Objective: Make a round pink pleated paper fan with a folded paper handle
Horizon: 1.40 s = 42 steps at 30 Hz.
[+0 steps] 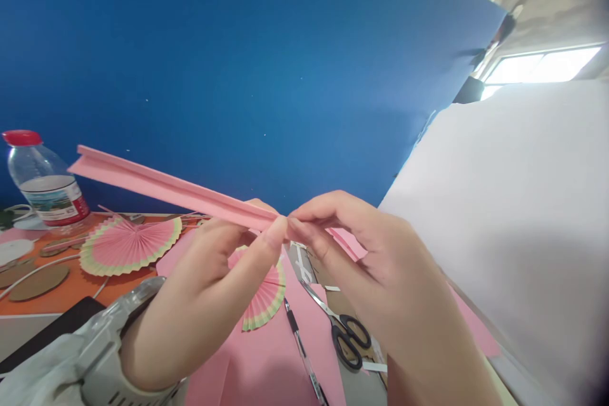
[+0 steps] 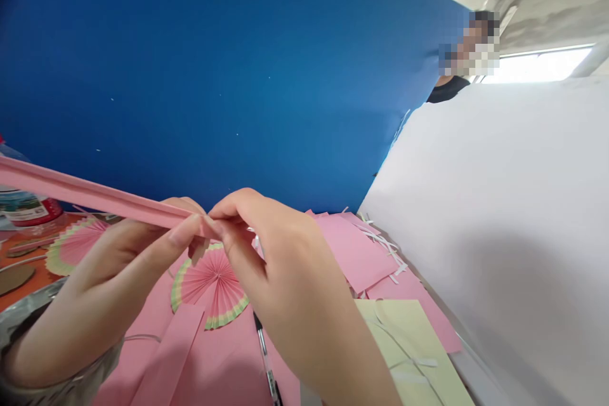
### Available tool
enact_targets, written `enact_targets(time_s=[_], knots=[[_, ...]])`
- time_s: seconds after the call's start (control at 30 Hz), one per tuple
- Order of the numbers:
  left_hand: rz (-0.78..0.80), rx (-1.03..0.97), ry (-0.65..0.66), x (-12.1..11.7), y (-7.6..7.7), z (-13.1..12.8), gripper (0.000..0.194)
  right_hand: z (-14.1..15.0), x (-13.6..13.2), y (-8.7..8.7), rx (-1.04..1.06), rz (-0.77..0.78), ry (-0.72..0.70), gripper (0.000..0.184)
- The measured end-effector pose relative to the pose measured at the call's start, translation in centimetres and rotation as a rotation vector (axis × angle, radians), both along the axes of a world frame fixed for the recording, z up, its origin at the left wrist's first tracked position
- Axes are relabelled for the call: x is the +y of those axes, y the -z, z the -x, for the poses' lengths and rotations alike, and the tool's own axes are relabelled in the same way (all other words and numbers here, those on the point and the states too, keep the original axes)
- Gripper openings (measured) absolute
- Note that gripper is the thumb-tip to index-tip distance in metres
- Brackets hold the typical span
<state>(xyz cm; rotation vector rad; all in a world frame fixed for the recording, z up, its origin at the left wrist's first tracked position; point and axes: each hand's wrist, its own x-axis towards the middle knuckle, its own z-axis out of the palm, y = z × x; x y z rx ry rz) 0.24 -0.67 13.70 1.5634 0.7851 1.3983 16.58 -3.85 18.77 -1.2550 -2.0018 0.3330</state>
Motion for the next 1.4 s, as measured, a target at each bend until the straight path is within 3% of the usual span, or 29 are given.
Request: enact_targets(time_s=[0.17, 0.27, 0.37, 0.47, 0.57, 0.77, 0.87, 1.07, 1.27, 1.4], knots=[[-0.003, 0.089, -0.078, 0.0, 0.3, 0.0, 0.021, 0.5, 0.4, 1.5, -0.179, -0.329, 0.061, 0.016], [0.100, 0.031, -0.025, 0.4, 0.2, 0.0, 0.022, 1.0, 1.0, 2.4, -0.292, -0.525, 0.048, 0.019], [0.170, -0.045, 0.070, 1.0, 0.1, 0.1, 0.024, 1.3, 1.3, 2.7, -0.365, -0.586, 0.013, 0.021], [0.159, -0.070, 0.085, 1.2, -0.2, 0.4, 0.023, 1.2, 1.2, 2.6, -0.281, -0.485, 0.005, 0.020], [0.115, -0.101, -0.004, 1.0, -1.0, 0.6, 0.019, 0.7, 0.8, 2.1, -0.221, -0.361, 0.031, 0.020], [0.108, -0.322, -0.096, 1.1, -2.9, 1.4, 0.028, -0.2, 0.3, 1.0, -0.273, -0.197, 0.042, 0.021], [0.112, -0.397, -0.082, 1.5, -3.3, 1.9, 0.028, -0.2, 0.3, 0.9, -0.270, -0.153, 0.040, 0.021], [0.133, -0.496, -0.012, 2.7, -3.1, 3.8, 0.025, -0.4, 0.2, 0.7, -0.288, -0.055, 0.061, 0.019], [0.033, -0.549, -0.013, 4.0, -2.2, 5.9, 0.021, -1.4, -0.1, 0.4, -0.259, -0.024, 0.126, 0.020], [0.016, -0.638, -0.026, 3.7, -2.5, 5.6, 0.012, -1.9, -0.3, 0.2, -0.166, -0.025, 0.155, 0.017]])
